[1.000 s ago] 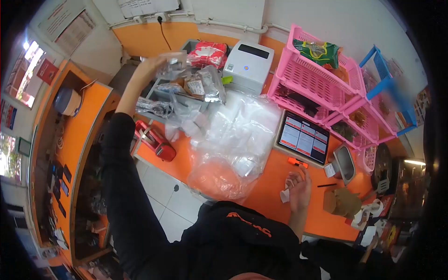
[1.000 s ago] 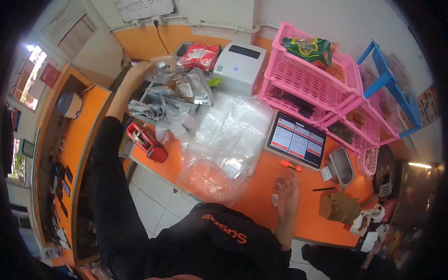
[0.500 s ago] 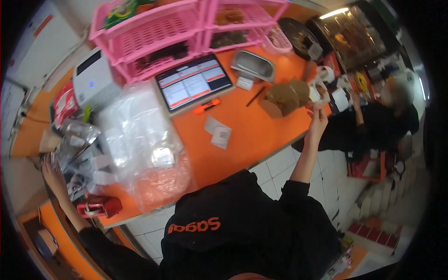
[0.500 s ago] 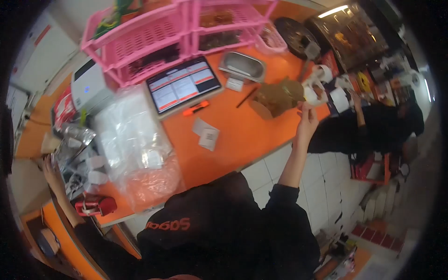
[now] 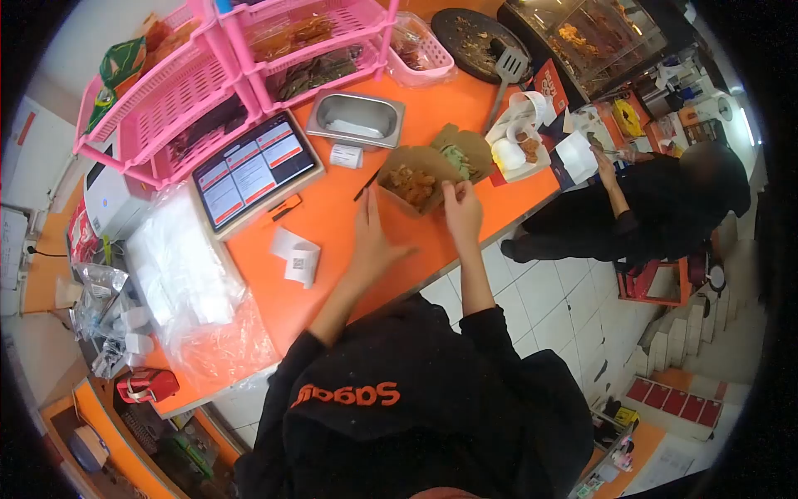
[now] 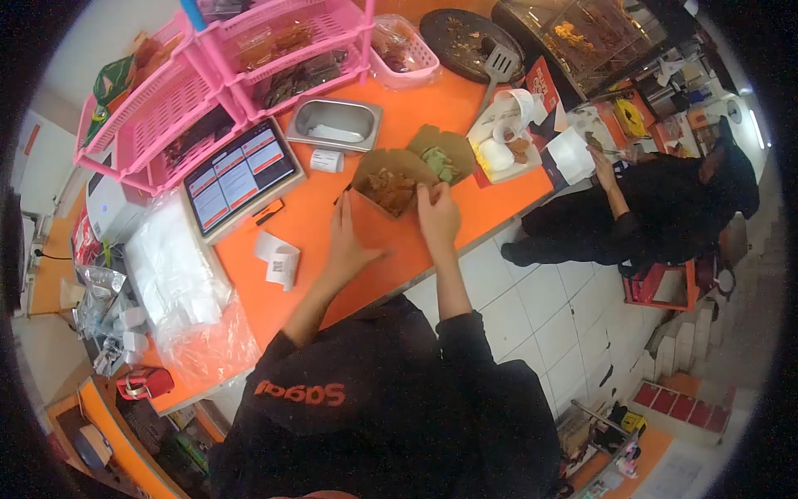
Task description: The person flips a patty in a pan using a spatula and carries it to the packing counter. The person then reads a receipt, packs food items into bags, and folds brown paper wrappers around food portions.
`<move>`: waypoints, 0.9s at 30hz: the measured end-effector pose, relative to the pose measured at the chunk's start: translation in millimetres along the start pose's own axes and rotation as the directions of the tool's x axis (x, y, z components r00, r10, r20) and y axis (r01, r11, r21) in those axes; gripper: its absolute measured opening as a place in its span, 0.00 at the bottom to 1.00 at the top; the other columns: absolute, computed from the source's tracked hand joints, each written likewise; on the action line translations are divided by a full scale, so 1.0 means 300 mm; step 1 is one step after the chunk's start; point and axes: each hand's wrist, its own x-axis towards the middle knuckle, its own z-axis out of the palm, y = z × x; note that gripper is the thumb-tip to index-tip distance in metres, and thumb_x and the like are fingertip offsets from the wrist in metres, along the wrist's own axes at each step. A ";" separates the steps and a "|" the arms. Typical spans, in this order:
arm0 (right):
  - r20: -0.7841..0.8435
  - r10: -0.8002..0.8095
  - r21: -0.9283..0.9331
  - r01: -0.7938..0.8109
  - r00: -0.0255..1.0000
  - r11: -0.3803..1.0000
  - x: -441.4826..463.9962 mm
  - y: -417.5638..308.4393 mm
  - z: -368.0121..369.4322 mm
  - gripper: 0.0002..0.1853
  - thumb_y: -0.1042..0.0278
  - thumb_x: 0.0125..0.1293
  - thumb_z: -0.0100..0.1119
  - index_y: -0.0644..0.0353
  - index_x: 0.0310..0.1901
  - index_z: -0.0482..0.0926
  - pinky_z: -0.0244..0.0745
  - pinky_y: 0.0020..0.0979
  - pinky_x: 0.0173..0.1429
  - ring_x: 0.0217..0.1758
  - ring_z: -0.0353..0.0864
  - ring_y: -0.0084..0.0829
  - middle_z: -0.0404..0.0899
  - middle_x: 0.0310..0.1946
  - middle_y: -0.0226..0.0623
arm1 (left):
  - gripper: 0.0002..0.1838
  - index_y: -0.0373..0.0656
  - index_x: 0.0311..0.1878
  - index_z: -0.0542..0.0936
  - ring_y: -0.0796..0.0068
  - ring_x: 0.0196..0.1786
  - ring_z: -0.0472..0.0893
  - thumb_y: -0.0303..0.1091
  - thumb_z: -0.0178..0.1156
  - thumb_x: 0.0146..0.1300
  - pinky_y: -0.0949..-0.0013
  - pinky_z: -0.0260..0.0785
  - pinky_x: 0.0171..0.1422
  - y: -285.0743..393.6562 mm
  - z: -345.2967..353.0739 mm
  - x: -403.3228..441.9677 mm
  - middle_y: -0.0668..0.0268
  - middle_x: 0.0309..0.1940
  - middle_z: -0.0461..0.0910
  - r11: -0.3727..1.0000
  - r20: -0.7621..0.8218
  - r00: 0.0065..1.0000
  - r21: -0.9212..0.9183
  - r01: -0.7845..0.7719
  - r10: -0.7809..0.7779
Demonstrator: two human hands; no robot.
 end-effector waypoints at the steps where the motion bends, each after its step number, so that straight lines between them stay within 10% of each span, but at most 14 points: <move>1: 0.013 -0.017 0.052 0.016 1.000 0.999 0.011 0.023 0.012 0.20 0.52 0.62 0.54 0.65 0.29 0.74 0.71 0.38 0.36 0.30 0.79 0.41 0.78 0.24 0.43 | 0.64 0.32 0.70 0.47 0.48 0.69 0.58 0.47 0.79 0.36 0.55 0.52 0.73 -0.009 0.056 0.049 0.42 0.67 0.51 1.000 -0.094 0.996 0.013 -0.007 0.008; 7: 0.336 -0.147 0.342 0.025 0.930 0.939 0.012 0.064 -0.033 0.12 0.64 0.64 0.51 0.66 0.29 0.74 0.69 0.31 0.32 0.23 0.74 0.32 0.76 0.21 0.40 | 0.60 0.40 0.66 0.50 0.60 0.64 0.65 0.37 0.82 0.33 0.58 0.64 0.65 0.019 0.185 0.174 0.55 0.60 0.59 0.728 -0.169 0.982 -0.683 -0.057 -0.081; 10: 0.513 -0.125 0.475 -0.160 0.849 0.865 -0.088 -0.035 -0.167 0.11 0.66 0.66 0.52 0.65 0.30 0.75 0.69 0.25 0.31 0.24 0.76 0.25 0.77 0.20 0.34 | 0.60 0.41 0.66 0.52 0.62 0.62 0.67 0.35 0.83 0.31 0.59 0.66 0.65 0.025 0.119 0.078 0.56 0.60 0.60 0.835 -0.254 0.965 -0.514 -0.197 0.071; 14: 0.816 -0.121 0.394 -0.389 0.566 0.833 -0.148 0.067 -0.142 0.11 0.63 0.69 0.55 0.63 0.34 0.75 0.74 0.24 0.35 0.30 0.79 0.20 0.79 0.26 0.32 | 0.65 0.42 0.70 0.46 0.60 0.67 0.64 0.31 0.81 0.31 0.59 0.62 0.68 -0.049 0.003 -0.068 0.56 0.65 0.58 0.889 0.006 0.989 -0.437 0.134 -0.146; 20: 0.567 -0.409 0.523 0.071 0.716 0.849 0.062 0.126 -0.078 0.17 0.62 0.69 0.51 0.65 0.52 0.75 0.68 0.34 0.61 0.55 0.76 0.32 0.79 0.47 0.41 | 0.65 0.44 0.74 0.43 0.51 0.75 0.48 0.40 0.77 0.36 0.52 0.46 0.75 -0.070 -0.034 -0.158 0.49 0.73 0.46 0.994 -0.127 0.988 -0.067 0.084 -0.092; 27: 0.552 -0.803 0.629 0.521 0.224 0.577 0.029 0.103 -0.028 0.39 0.45 0.58 0.62 0.59 0.67 0.64 0.46 0.45 0.74 0.76 0.47 0.47 0.48 0.73 0.46 | 0.40 0.54 0.65 0.69 0.49 0.76 0.45 0.47 0.70 0.45 0.43 0.36 0.75 -0.017 -0.040 -0.120 0.52 0.74 0.47 0.951 0.057 0.996 0.297 -0.086 0.072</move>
